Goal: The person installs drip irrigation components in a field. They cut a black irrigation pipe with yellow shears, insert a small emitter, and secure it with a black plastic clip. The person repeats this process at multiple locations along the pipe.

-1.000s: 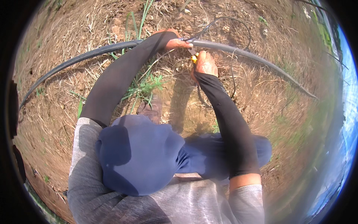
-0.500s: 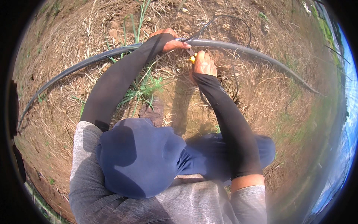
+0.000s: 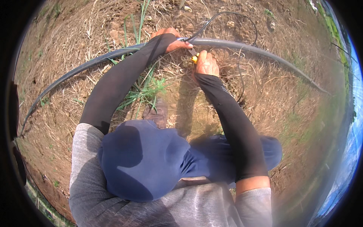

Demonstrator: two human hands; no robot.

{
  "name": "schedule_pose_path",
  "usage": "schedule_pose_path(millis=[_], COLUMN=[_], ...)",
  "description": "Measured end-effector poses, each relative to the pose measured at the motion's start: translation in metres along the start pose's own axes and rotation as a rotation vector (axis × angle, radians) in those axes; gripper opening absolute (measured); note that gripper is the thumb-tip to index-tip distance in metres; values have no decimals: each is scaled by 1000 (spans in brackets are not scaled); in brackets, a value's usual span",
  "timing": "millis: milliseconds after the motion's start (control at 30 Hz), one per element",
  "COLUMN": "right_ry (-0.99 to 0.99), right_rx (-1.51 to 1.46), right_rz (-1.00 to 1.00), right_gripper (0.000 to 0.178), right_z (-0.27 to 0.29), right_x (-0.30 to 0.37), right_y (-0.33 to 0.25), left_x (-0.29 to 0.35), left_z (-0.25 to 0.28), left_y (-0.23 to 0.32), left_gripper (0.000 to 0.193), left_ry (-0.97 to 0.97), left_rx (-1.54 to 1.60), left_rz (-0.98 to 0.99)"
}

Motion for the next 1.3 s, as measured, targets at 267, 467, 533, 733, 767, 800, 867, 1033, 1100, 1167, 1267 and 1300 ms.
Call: schedule_pose_path(millis=[267,467,533,733,767,800,867,1033,1100,1167,1267,1300], right_ry=[107,155,62,-147,-170,-148,4,181,136,76,-66,-77], right_rx=[74,94,-81,-251,-353,-362,-285,-453,-323,-263,-247,-272], right_rz=[28,-9,-115,91,100,-21,-226,-217,-258,-305,-420,-401], right_gripper=[23,76,74,70,61,46,35,25,25,26,31,34], right_z=[-10,-13,2,-26,-16,-5,-12,-3,-11,-26,-22,-21], right_x=[0,31,56,107,106,106,112,114,101,79,75,74], right_y=[4,-4,-13,2,6,7,40,64,62,51,52,51], left_x=[3,12,8,44,65,95,167,301,327,348,367,373], left_z=[-2,-2,-9,28,52,72,116,174,178,178,173,174], left_y=[3,-4,-16,25,50,65,115,203,218,224,234,234], left_gripper=[65,55,49,44,42,40,36,29,26,24,21,20], left_ry=[-28,96,157,413,237,269,274,245,272,318,343,356], left_rx=[-25,-56,-59,-365,-273,-108,33,157,204,223,269,282], left_rz=[30,-245,-307,-434,-401,-586,-878,-1233,-1270,-1264,-1266,-1255])
Point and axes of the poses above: each hand's wrist, its own x-axis away from the middle knuckle, its own z-axis out of the back of the hand, y = z × x, the point moved 4 cm from there along -x, towards the middle knuckle, and after that the axes turned 5 degrees about -x, right-handed, at the moved point
